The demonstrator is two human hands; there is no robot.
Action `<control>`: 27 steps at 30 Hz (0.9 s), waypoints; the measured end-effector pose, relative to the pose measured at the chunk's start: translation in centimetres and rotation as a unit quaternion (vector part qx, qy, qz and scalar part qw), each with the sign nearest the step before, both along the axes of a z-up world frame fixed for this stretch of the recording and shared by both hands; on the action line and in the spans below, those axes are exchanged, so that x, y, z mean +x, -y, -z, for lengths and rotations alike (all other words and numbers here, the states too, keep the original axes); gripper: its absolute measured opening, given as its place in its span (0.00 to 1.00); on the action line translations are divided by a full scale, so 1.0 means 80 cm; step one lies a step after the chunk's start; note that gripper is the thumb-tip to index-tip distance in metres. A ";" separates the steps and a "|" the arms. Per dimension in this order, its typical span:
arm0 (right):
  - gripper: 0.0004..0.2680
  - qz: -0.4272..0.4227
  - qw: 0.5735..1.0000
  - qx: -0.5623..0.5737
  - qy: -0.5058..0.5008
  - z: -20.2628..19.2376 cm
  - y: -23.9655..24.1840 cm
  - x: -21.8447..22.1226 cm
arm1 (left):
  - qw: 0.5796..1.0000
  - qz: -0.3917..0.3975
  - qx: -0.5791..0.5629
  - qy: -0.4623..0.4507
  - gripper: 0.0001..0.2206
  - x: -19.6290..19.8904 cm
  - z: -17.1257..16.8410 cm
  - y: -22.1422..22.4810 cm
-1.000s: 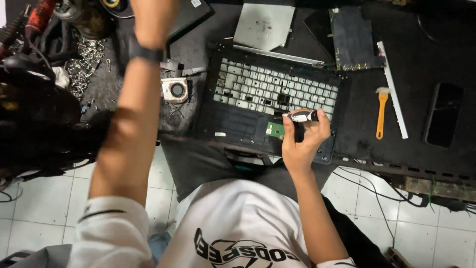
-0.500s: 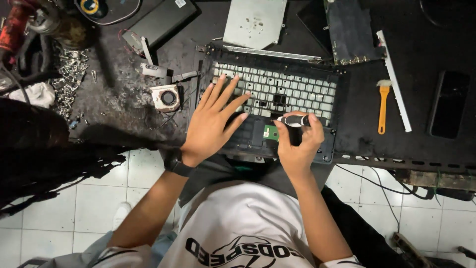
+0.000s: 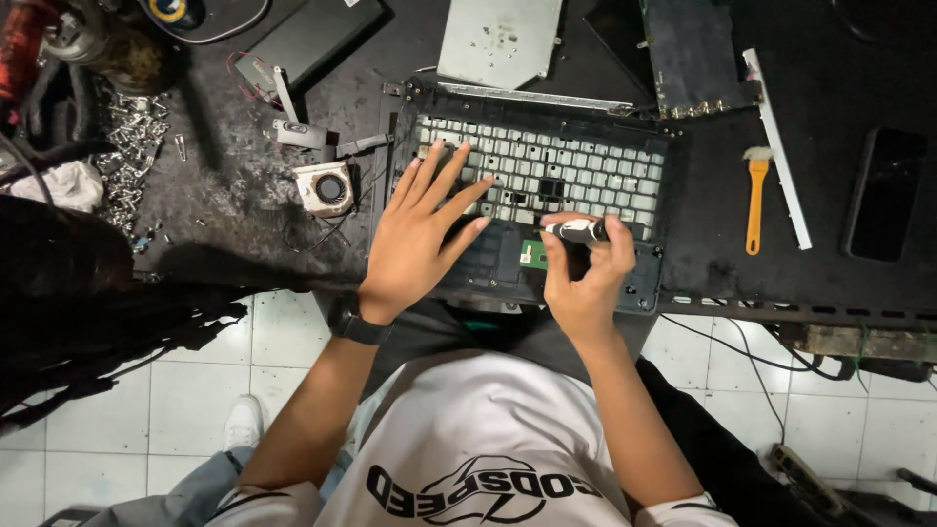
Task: Disassembling a laptop to remove and clean the keyboard unit using a screwdriver and brush.
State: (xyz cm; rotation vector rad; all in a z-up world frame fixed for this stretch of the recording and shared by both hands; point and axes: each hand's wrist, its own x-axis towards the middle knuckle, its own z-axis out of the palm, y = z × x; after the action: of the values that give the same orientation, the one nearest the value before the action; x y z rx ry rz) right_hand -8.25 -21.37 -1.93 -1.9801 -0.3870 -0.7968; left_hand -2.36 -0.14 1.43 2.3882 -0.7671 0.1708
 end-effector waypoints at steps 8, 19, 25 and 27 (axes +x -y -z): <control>0.29 0.044 0.992 0.077 -0.092 -0.033 0.038 -0.024 | 1.000 0.004 -0.001 0.002 0.17 0.000 0.001 -0.001; 0.30 0.062 0.991 0.088 -0.077 -0.011 0.066 -0.030 | 1.000 0.003 0.013 -0.012 0.18 -0.001 0.000 -0.001; 0.29 0.054 0.992 0.084 -0.080 -0.010 0.064 -0.026 | 1.000 0.001 0.020 0.002 0.18 -0.001 0.002 -0.001; 0.30 0.050 0.994 0.070 -0.067 -0.006 0.065 -0.026 | 1.000 0.001 0.020 0.001 0.18 0.000 0.003 -0.001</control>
State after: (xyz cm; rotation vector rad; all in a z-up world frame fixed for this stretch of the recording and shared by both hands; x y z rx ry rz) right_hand -10.33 -26.54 -1.42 -1.9211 -0.1495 -0.7285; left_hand -2.37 -0.05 1.18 2.4256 -0.7809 0.1569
